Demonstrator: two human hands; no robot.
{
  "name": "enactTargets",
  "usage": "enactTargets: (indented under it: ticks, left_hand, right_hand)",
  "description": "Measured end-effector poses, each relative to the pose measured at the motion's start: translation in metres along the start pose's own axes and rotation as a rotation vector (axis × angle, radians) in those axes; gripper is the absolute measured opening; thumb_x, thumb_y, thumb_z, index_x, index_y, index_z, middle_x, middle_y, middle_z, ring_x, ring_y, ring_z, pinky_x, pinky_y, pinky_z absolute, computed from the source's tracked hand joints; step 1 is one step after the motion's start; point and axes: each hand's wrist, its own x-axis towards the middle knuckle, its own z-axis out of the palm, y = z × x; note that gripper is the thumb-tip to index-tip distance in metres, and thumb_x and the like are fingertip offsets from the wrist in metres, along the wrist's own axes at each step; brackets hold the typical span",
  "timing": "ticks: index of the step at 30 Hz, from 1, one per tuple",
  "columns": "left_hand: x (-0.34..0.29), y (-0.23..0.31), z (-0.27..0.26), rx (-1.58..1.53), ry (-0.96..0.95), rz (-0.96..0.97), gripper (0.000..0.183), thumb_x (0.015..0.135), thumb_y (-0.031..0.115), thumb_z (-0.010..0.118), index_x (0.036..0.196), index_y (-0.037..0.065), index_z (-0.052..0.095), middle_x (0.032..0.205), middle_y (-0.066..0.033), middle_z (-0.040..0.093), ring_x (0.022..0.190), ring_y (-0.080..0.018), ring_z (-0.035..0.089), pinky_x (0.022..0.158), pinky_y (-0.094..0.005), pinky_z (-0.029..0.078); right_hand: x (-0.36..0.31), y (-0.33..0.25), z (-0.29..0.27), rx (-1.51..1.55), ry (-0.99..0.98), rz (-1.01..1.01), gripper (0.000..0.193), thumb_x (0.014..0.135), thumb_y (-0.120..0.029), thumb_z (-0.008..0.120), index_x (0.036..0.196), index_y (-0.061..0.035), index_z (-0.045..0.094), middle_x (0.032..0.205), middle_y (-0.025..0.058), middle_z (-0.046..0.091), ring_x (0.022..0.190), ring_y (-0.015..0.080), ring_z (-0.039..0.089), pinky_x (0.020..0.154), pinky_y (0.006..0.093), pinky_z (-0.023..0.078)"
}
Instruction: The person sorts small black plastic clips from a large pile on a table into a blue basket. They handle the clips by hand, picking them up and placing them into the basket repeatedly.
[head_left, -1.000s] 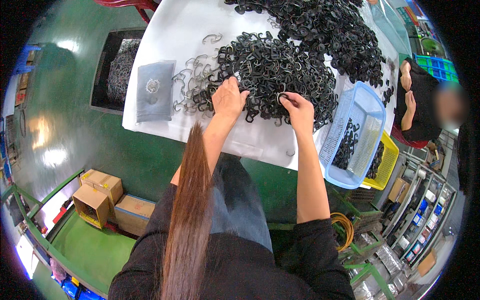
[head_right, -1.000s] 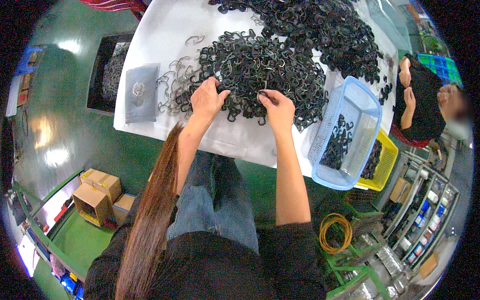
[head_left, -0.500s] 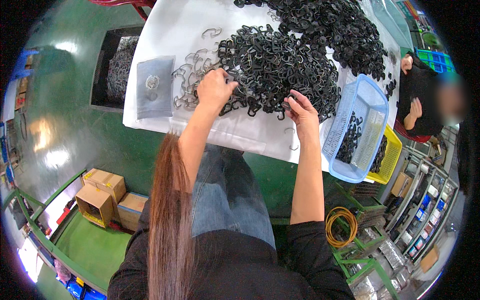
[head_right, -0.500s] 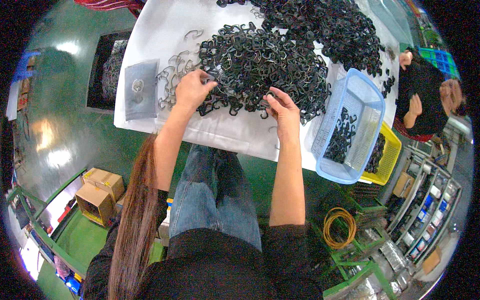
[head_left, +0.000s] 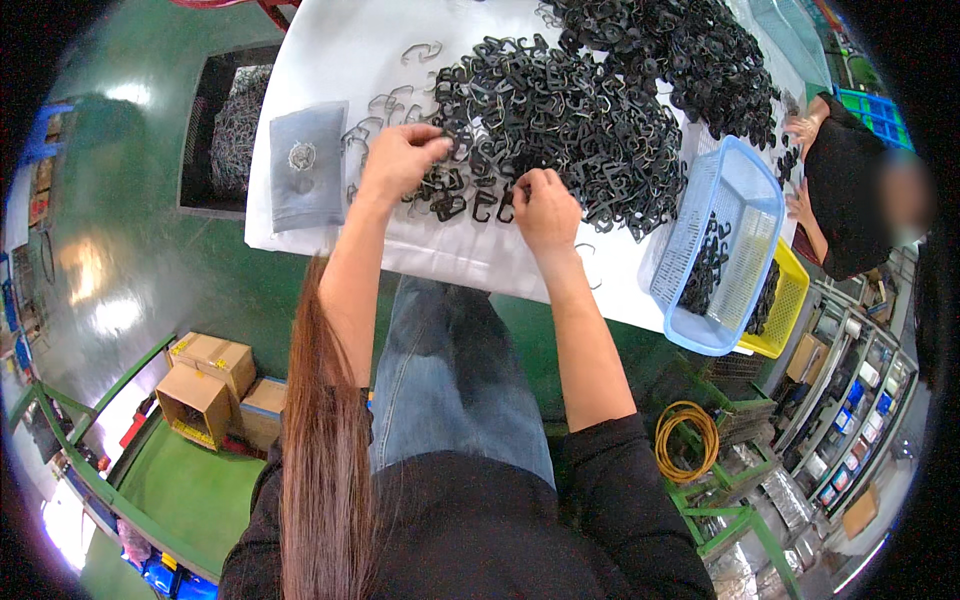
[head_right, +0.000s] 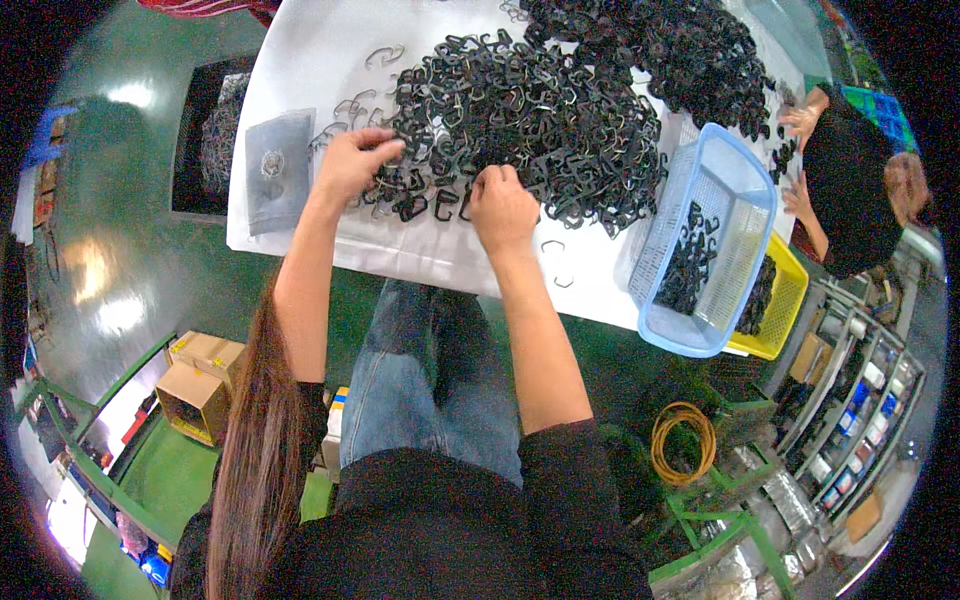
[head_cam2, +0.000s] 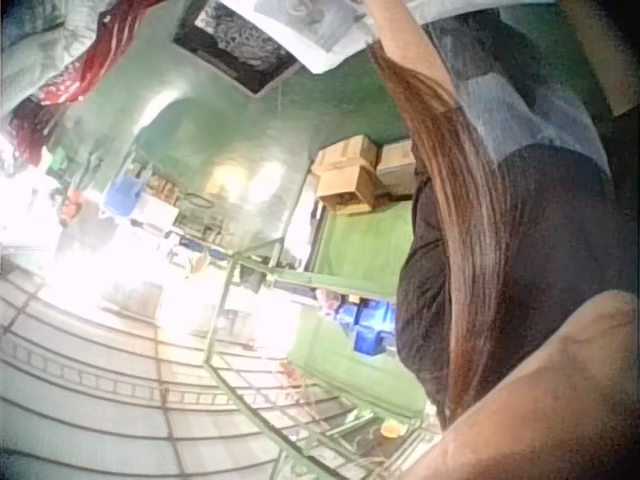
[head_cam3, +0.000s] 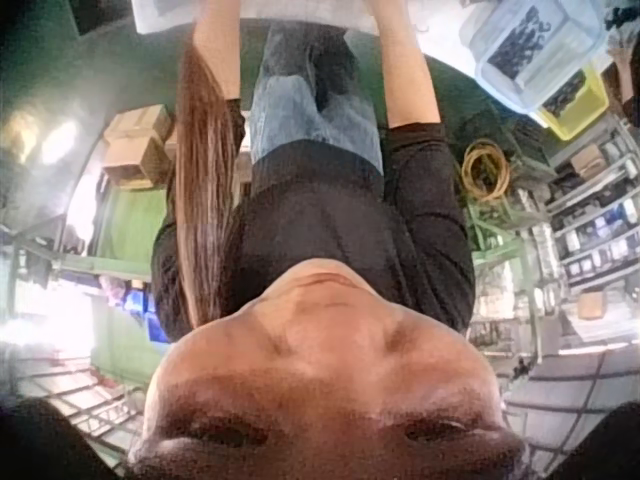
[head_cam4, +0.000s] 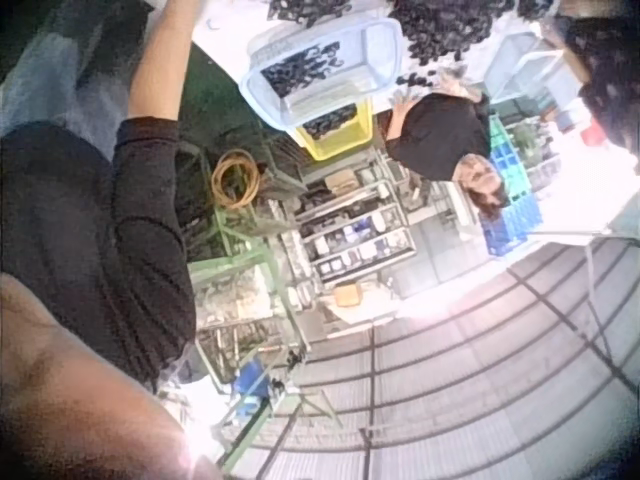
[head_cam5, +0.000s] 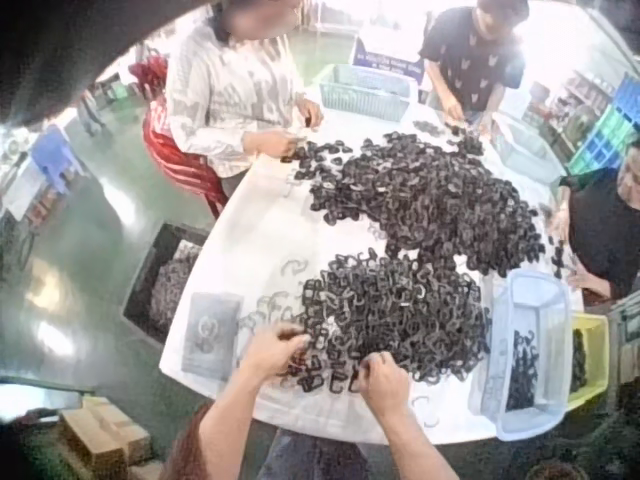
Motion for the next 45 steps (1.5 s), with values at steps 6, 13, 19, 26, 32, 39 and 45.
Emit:
enactTargets:
  ticks: [6,13,19,26,32,39,45]
  left_hand:
    - [-0.009,0.005,-0.009,-0.310,-0.109,-0.176,0.023,0.078,0.023,0.064,0.087,0.002,0.065,0.075,-0.0032,0.062,0.063,-0.0100,0.054,0.052,-0.0226,0.042]
    - [-0.025,-0.001,-0.021,-1.261,-0.355,-0.180,0.025,0.085,0.031,0.056,0.083,0.006,0.057,0.082,-0.0058,0.057,0.071,-0.0164,0.054,0.048,-0.0218,0.038]
    - [-0.034,-0.011,-0.004,-1.090,-0.366,-0.111,0.022,0.086,0.023,0.056,0.094,0.003,0.061,0.082,-0.0050,0.058,0.069,-0.0130,0.055,0.046,-0.0203,0.040]
    - [-0.014,-0.008,0.059,0.320,0.254,0.199,0.031,0.074,0.034,0.066,0.093,0.008,0.064,0.082,-0.0117,0.063,0.075,-0.0274,0.061,0.069,-0.0355,0.048]
    - [-0.003,0.009,0.059,0.177,0.301,0.330,0.028,0.070,0.031,0.069,0.085,0.007,0.065,0.069,-0.0108,0.061,0.065,-0.0232,0.059,0.061,-0.0341,0.045]
    - [0.004,-0.003,0.011,0.229,0.099,0.176,0.033,0.076,0.036,0.066,0.084,0.004,0.065,0.064,-0.0032,0.058,0.061,-0.0112,0.051,0.057,-0.0286,0.042]
    - [-0.006,-0.007,0.001,-0.108,-0.053,-0.007,0.031,0.081,0.037,0.061,0.082,0.006,0.064,0.071,-0.0020,0.060,0.065,-0.0120,0.056,0.049,-0.0240,0.040]
  right_hand:
    - [-0.004,-0.005,-0.015,0.119,-0.046,-0.121,0.011,0.074,-0.019,0.065,0.081,-0.0133,0.060,0.079,0.0031,0.055,0.067,0.0271,0.058,0.055,0.0363,0.046]
    - [0.030,-0.017,-0.014,0.811,-0.053,0.184,0.022,0.070,-0.023,0.071,0.077,-0.0024,0.066,0.074,0.0089,0.064,0.069,0.0185,0.060,0.062,0.0279,0.045]
    - [0.027,0.005,-0.054,1.094,-0.368,0.508,0.019,0.075,-0.019,0.065,0.084,-0.0030,0.063,0.068,0.0028,0.060,0.056,0.0122,0.052,0.053,0.0230,0.039]
    - [-0.002,0.018,-0.053,1.435,-0.259,0.634,0.024,0.076,-0.019,0.065,0.096,-0.0066,0.059,0.078,0.0010,0.059,0.057,0.0124,0.053,0.051,0.0243,0.040]
    - [-0.019,0.013,-0.011,0.063,-0.087,-0.067,0.034,0.069,-0.022,0.072,0.095,-0.0084,0.054,0.086,0.0049,0.058,0.064,0.0247,0.060,0.055,0.0347,0.048]
    - [-0.008,0.014,-0.008,0.096,0.068,-0.112,0.016,0.073,-0.024,0.066,0.084,-0.0115,0.062,0.081,0.0062,0.056,0.064,0.0275,0.059,0.055,0.0368,0.047]
    - [0.003,0.024,-0.036,0.425,-0.055,0.089,0.016,0.074,-0.020,0.066,0.085,-0.0089,0.069,0.077,0.0043,0.060,0.061,0.0191,0.057,0.054,0.0288,0.043]
